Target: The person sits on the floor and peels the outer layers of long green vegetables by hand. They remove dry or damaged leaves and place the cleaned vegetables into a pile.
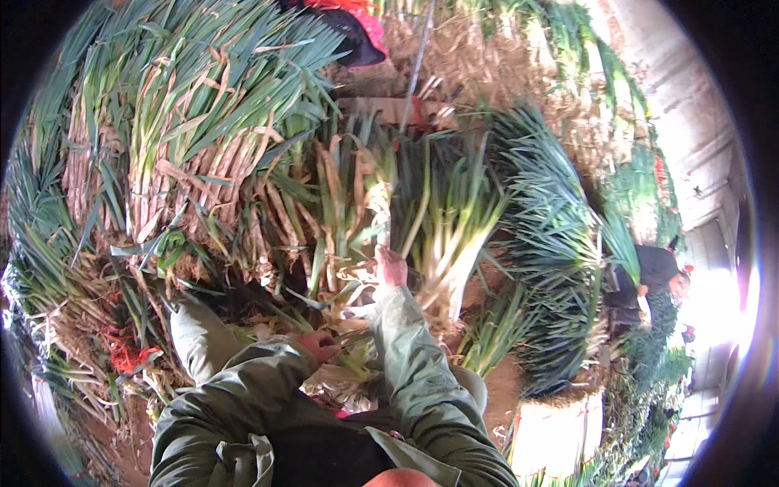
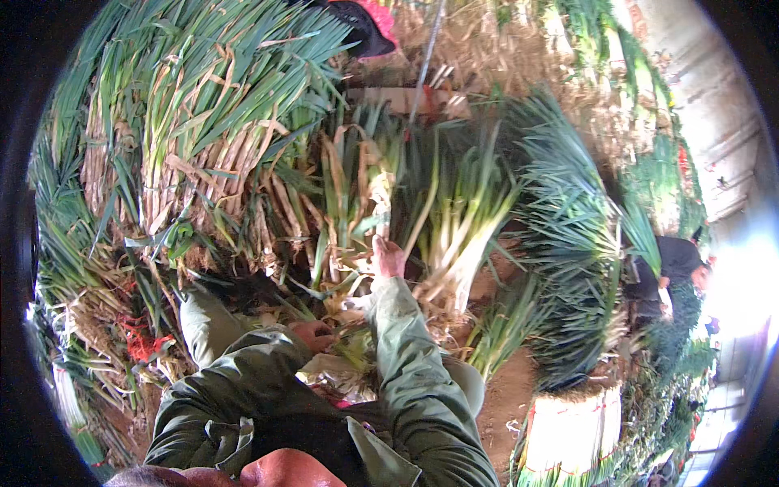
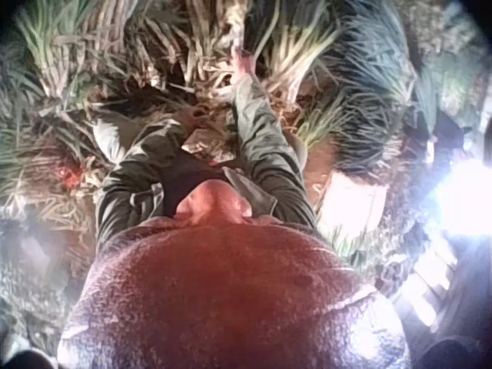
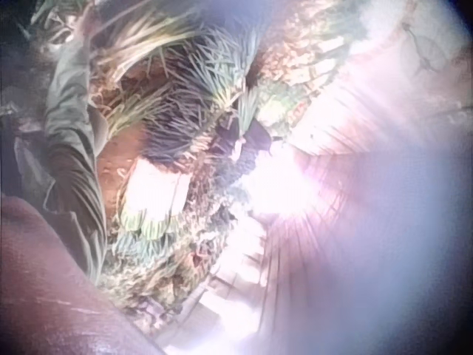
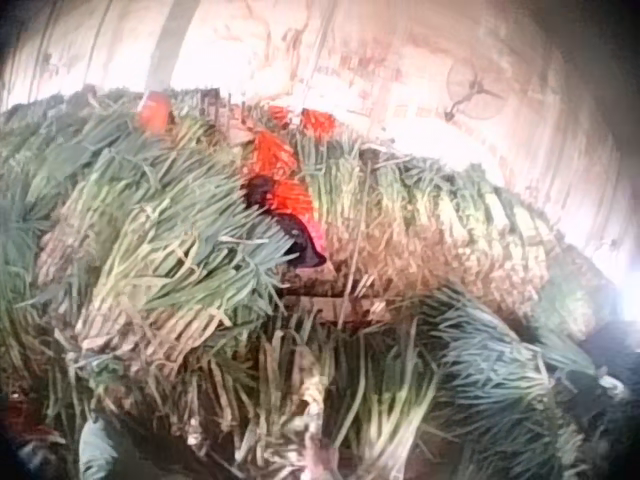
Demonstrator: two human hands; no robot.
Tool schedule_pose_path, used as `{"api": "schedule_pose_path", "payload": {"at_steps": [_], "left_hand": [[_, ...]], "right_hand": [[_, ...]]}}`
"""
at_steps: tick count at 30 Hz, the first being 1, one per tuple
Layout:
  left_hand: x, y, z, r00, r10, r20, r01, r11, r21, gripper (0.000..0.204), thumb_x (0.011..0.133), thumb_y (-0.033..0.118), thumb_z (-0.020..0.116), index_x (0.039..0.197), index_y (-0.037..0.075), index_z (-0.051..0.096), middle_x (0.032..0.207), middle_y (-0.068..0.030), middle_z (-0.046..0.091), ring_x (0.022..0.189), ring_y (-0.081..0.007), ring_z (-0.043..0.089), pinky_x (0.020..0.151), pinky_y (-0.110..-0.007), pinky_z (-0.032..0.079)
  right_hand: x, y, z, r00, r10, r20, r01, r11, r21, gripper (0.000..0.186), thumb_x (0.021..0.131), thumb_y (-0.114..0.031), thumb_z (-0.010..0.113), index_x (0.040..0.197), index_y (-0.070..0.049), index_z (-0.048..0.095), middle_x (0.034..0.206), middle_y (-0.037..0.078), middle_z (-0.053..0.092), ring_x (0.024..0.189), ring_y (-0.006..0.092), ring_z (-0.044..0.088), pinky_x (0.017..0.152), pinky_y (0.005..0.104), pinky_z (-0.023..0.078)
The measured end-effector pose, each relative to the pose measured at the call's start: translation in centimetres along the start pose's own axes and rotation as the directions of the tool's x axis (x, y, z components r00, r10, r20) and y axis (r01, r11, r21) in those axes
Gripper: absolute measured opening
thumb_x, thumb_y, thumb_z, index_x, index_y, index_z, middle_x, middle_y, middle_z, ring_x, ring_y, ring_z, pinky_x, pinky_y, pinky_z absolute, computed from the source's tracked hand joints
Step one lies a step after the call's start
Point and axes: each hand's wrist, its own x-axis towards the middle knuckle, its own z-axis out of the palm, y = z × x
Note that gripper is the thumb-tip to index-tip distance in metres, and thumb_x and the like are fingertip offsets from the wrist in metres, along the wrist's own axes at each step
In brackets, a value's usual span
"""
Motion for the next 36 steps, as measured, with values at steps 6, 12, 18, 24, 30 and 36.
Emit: {"api": "schedule_pose_path", "payload": {"at_steps": [6,12,18,24,30,36], "left_hand": [[4.4,-3.1,-1.3,0.961,0.277,0.013,-0.275,0.958,-0.084,0.026,0.089,0.028,0.071,0.097,0.003,0.073,0.074,-0.006,0.068,0.063,-0.0148,0.061,0.058,-0.033,0.051],[10.1,-2.9,-7.6,0.807,0.501,0.312,-0.494,0.863,-0.107,0.048,0.087,0.04,0.068,0.124,0.011,0.065,0.098,-0.0075,0.073,0.089,-0.0219,0.071,0.072,-0.037,0.057],[5.7,6.2,-12.8,0.825,0.56,0.072,-0.313,0.559,-0.768,0.082,0.096,0.067,0.049,0.153,0.009,0.038,0.142,-0.0096,0.053,0.125,-0.0231,0.054,0.098,-0.042,0.048],[3.2,13.1,-13.9,0.735,0.513,-0.444,-0.67,0.65,-0.358,0.079,0.095,0.064,0.052,0.149,0.008,0.041,0.139,-0.0102,0.055,0.122,-0.0233,0.055,0.097,-0.042,0.048],[1.8,11.2,-15.2,0.594,0.559,-0.579,-0.687,0.727,-0.003,0.076,0.094,0.06,0.056,0.146,0.007,0.044,0.136,-0.0107,0.057,0.119,-0.0236,0.056,0.096,-0.041,0.049],[0.2,10.2,-13.4,0.535,0.601,-0.594,-0.652,0.741,0.162,0.073,0.093,0.056,0.06,0.143,0.006,0.047,0.132,-0.0112,0.058,0.117,-0.0238,0.057,0.094,-0.04,0.049]], "right_hand": [[-10.7,-2.8,0.7,0.999,-0.005,0.04,-0.005,0.964,0.266,0.029,0.099,-0.032,0.061,0.091,-0.004,0.061,0.073,0.006,0.064,0.063,0.0167,0.061,0.052,0.0335,0.05],[-23.4,-6.0,0.1,0.93,-0.322,0.178,0.255,0.913,0.318,0.02,0.102,-0.02,0.055,0.101,0.0,0.059,0.081,0.009,0.062,0.077,0.0168,0.06,0.063,0.0311,0.049],[-32.8,-7.1,2.3,0.732,-0.668,0.133,0.681,0.726,-0.098,0.023,0.101,-0.023,0.054,0.104,0.0,0.053,0.084,0.016,0.053,0.08,0.0265,0.054,0.072,0.0385,0.044],[-35.8,-6.7,3.1,0.76,-0.547,0.353,0.644,0.706,-0.293,0.03,0.096,-0.029,0.06,0.104,-0.002,0.053,0.086,0.023,0.06,0.083,0.0436,0.061,0.072,0.0473,0.048],[-36.4,-5.0,1.8,0.832,-0.297,0.469,0.404,0.903,-0.144,0.033,0.091,-0.029,0.062,0.113,-0.004,0.057,0.094,0.021,0.067,0.09,0.0391,0.067,0.077,0.046,0.052],[-36.4,-4.7,1.9,0.851,-0.353,0.389,0.466,0.849,-0.248,0.035,0.089,-0.03,0.063,0.111,-0.003,0.06,0.093,0.022,0.067,0.091,0.0398,0.066,0.077,0.0482,0.051]]}}
